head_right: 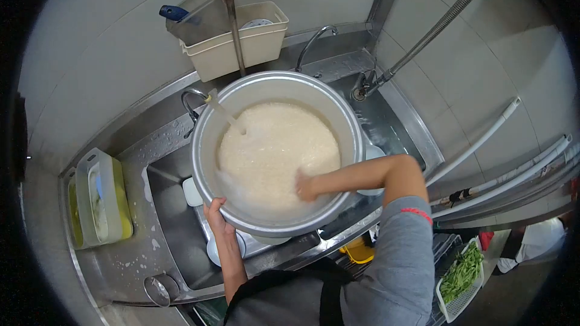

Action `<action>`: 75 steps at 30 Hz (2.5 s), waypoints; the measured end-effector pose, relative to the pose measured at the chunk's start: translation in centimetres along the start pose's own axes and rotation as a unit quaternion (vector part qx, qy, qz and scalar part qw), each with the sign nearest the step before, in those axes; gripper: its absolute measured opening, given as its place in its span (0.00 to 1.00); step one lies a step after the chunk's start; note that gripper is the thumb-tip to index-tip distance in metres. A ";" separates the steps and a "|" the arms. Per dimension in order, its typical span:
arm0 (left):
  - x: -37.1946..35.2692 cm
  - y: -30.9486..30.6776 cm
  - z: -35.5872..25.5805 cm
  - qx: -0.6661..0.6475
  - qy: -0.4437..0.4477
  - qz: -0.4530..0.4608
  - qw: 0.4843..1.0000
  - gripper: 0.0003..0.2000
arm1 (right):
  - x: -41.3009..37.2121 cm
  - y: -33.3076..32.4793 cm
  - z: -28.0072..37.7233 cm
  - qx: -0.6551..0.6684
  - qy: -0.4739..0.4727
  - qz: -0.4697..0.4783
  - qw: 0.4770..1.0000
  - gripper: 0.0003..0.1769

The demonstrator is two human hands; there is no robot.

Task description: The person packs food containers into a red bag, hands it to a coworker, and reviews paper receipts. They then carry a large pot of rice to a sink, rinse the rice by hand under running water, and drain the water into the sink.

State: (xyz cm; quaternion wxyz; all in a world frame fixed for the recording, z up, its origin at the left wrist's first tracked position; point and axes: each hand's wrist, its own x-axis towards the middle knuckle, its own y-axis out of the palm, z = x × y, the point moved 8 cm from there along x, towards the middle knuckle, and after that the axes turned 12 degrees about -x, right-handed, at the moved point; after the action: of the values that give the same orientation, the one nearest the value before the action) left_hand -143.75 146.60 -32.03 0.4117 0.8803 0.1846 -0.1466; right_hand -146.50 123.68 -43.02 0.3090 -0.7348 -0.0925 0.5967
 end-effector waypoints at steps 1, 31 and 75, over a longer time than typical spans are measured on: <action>0.2 -0.6 0.1 0.000 -0.002 0.000 1.000 0.24 | 1.3 -1.1 1.6 -0.071 -0.092 -0.004 0.993 0.22; 0.0 -1.0 -0.9 -0.026 -0.015 0.000 1.000 0.24 | -1.3 -3.4 0.9 0.487 -0.337 -0.042 0.805 0.35; 0.6 -2.7 -0.9 -0.038 -0.001 -0.006 0.999 0.24 | 10.3 -10.9 -23.7 0.799 0.301 -0.422 0.306 0.07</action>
State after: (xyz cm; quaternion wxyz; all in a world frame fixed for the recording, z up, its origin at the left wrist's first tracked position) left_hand -144.27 149.02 -33.52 0.4440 0.8629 0.1949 -0.1423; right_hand -119.03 129.40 -43.05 0.9610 -0.1184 0.2310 -0.0950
